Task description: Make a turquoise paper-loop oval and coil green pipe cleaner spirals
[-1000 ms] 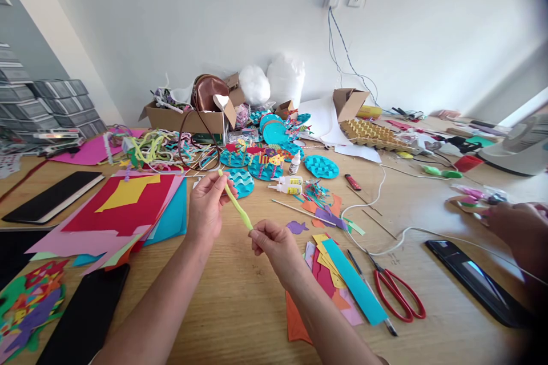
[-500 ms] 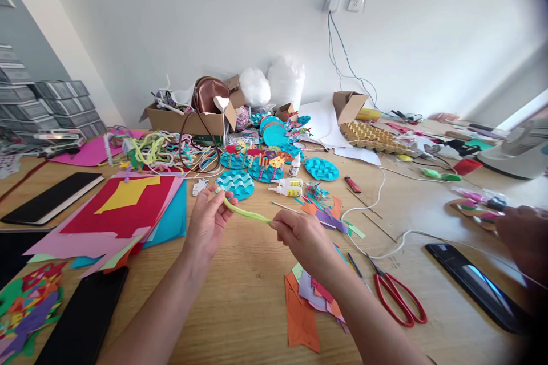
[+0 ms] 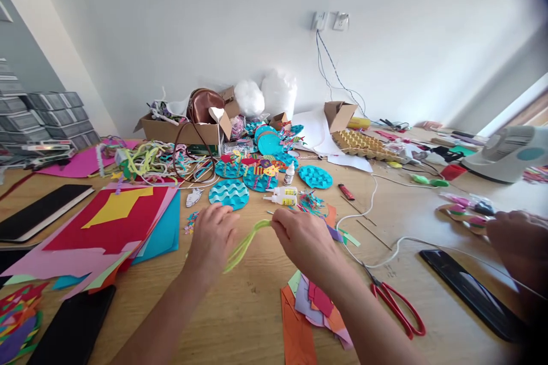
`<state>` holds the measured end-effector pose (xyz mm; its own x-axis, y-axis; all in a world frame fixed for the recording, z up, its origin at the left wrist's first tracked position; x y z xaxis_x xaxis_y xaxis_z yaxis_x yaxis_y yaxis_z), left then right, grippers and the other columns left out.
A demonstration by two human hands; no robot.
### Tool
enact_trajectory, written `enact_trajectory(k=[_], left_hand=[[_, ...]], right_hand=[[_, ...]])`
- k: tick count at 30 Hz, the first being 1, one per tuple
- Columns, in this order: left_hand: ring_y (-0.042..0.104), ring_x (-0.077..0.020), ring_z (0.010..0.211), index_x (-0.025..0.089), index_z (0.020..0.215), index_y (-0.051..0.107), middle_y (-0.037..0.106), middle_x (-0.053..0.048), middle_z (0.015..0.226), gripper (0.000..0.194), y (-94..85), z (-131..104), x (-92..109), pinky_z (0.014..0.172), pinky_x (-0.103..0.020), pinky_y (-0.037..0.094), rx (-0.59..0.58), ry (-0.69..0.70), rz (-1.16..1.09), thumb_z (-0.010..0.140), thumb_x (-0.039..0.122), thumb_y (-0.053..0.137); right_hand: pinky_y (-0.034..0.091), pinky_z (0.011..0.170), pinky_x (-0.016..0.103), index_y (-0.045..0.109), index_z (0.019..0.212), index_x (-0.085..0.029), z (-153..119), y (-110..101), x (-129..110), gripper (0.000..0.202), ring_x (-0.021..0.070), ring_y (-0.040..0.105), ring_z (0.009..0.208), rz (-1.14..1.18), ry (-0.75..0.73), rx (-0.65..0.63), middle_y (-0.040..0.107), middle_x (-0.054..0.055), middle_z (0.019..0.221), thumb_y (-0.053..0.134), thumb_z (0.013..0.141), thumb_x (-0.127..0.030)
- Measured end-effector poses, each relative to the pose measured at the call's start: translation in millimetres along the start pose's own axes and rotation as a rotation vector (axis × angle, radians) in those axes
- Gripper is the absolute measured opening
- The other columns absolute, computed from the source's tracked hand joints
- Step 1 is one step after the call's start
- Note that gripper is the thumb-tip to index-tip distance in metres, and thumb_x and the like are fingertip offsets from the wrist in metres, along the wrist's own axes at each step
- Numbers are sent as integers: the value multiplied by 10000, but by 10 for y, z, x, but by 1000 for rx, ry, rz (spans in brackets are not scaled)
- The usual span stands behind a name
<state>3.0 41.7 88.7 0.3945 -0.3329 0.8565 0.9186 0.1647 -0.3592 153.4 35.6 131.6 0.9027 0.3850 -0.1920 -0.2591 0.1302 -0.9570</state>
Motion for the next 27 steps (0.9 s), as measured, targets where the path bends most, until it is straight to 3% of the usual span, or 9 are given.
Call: enact_trajectory(k=[3,6,9,13,17,20,23,27], left_hand=[[527,-244,1069,188,976,623,635,-92,1073,233,182,-63,337,954,-409,368,-102,167,144,793,202,480],[605,-207,894,186,966,602,664,-63,932,197,386,-109,303,790,-325,465,-297,46,52,823,228,473],[622,-175,717,179,946,595,656,-29,763,196,423,-132,198,676,-286,476,-355,-76,-70,846,265,450],[608,-156,663,175,926,598,636,-13,714,198,373,-118,259,652,-273,458,-319,-38,-94,854,284,448],[591,-145,638,180,797,575,610,3,688,174,334,-102,231,635,-266,478,-262,-153,-330,838,313,469],[578,-141,684,185,764,566,609,10,699,154,246,-75,173,694,-261,469,-156,-206,-440,812,325,523],[546,-140,755,177,749,594,601,1,751,137,217,-69,159,699,-227,439,-80,-181,-477,787,307,571],[509,-119,622,180,782,572,548,14,697,167,359,-133,69,537,-206,412,-22,-246,-686,814,341,538]], right_hand=[[159,462,269,570,702,-178,40,27,-222,177,145,570,557,-127,-97,-35,657,41,677,450,831,-151],[173,465,267,570,727,-183,37,40,-365,176,149,582,582,-111,-176,-19,653,28,687,441,838,-139],[218,483,258,566,729,-182,10,28,-394,176,151,583,611,-57,-224,-6,643,25,687,439,842,-135],[298,534,242,571,738,-175,-12,-24,-330,170,143,571,650,138,-210,24,634,34,693,449,856,-164],[389,580,222,541,845,-200,-18,-25,-144,47,113,564,630,804,-74,129,614,-14,684,535,800,-187],[421,566,220,508,777,-201,-22,191,-54,114,104,562,607,1273,56,130,598,-24,672,594,749,-270],[394,496,203,533,739,-192,-20,423,-88,165,84,524,545,1431,163,75,585,-28,670,637,691,-312],[317,410,186,527,761,-195,-10,646,-160,247,68,449,439,1626,292,37,507,-69,552,671,637,-353]])
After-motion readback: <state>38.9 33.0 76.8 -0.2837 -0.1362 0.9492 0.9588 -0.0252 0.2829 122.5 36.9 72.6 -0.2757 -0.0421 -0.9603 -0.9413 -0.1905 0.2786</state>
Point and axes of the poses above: each hand's wrist, its own z-axis towards the middle knuckle, its own y-axis out of the palm, x = y × z, the point moved 10 cm from there along z, towards the middle knuckle
